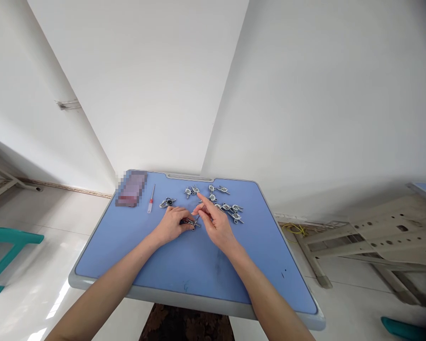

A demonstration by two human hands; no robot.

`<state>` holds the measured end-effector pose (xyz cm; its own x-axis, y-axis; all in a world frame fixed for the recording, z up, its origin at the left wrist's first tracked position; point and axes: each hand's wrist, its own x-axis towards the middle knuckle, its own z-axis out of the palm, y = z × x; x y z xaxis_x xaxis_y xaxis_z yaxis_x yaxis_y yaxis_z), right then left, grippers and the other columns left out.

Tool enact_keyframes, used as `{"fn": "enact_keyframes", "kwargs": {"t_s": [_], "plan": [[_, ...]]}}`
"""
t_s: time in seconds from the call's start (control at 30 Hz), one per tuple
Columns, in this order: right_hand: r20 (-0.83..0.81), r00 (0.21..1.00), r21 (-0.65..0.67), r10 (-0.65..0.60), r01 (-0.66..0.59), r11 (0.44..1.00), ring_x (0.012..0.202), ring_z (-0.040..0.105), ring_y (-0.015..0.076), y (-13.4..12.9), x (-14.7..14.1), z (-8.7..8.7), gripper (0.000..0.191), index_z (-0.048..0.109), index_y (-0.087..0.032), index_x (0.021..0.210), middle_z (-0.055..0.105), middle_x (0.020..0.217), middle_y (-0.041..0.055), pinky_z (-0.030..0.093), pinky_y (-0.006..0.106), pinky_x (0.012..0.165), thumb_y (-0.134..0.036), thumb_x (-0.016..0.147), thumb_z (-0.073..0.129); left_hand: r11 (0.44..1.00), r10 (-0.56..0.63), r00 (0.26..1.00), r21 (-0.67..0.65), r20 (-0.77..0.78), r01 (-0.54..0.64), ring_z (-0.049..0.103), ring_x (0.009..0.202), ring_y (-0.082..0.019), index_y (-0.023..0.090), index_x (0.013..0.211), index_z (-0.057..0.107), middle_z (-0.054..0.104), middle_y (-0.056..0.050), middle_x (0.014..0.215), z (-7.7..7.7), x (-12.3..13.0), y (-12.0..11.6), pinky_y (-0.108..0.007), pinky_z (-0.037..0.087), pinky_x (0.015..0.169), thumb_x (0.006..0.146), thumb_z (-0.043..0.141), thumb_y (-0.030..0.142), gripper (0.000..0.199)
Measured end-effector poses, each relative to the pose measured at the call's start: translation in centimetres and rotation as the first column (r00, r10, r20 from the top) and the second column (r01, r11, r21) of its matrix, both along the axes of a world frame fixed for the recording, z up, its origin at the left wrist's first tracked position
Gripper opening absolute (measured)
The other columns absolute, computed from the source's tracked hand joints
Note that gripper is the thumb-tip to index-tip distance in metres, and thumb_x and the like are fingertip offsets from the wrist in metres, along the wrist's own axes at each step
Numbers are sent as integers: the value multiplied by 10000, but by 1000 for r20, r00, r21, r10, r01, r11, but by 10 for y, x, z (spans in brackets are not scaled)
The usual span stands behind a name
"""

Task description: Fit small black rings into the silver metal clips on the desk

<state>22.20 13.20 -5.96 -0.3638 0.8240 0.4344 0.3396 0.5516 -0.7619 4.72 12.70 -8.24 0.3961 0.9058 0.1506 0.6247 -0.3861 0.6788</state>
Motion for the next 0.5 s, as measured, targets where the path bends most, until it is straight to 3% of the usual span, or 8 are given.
{"fn": "enact_keyframes", "kwargs": {"t_s": [0.1,0.27,0.5], "plan": [[78,997,58,-20,16,998,849,600,182,-1,1,0,486,333,-270,1407,594,1020,65,517,360,776,-215,927,381,1000,-3,1000,6,-1,3,574,853,-176,212,868,649,652,5,812,0,0,0,-321,331,841,811,655,289,95],[73,990,111,-125,116,987,785,566,194,1,1,0,416,469,-291,1325,564,890,59,524,361,736,-245,914,429,1000,8,1000,4,-6,-8,576,849,-187,211,868,650,656,-5,808,0,0,0,-339,343,858,816,643,316,118],[21,1000,22,-6,5,1000,878,608,180,-1,1,-1,494,333,-286,1404,594,1006,59,527,364,797,-189,921,368,1000,5,1000,2,9,-5,584,857,-189,216,863,646,655,2,808,1,0,0,-336,343,859,809,655,279,83]]}}
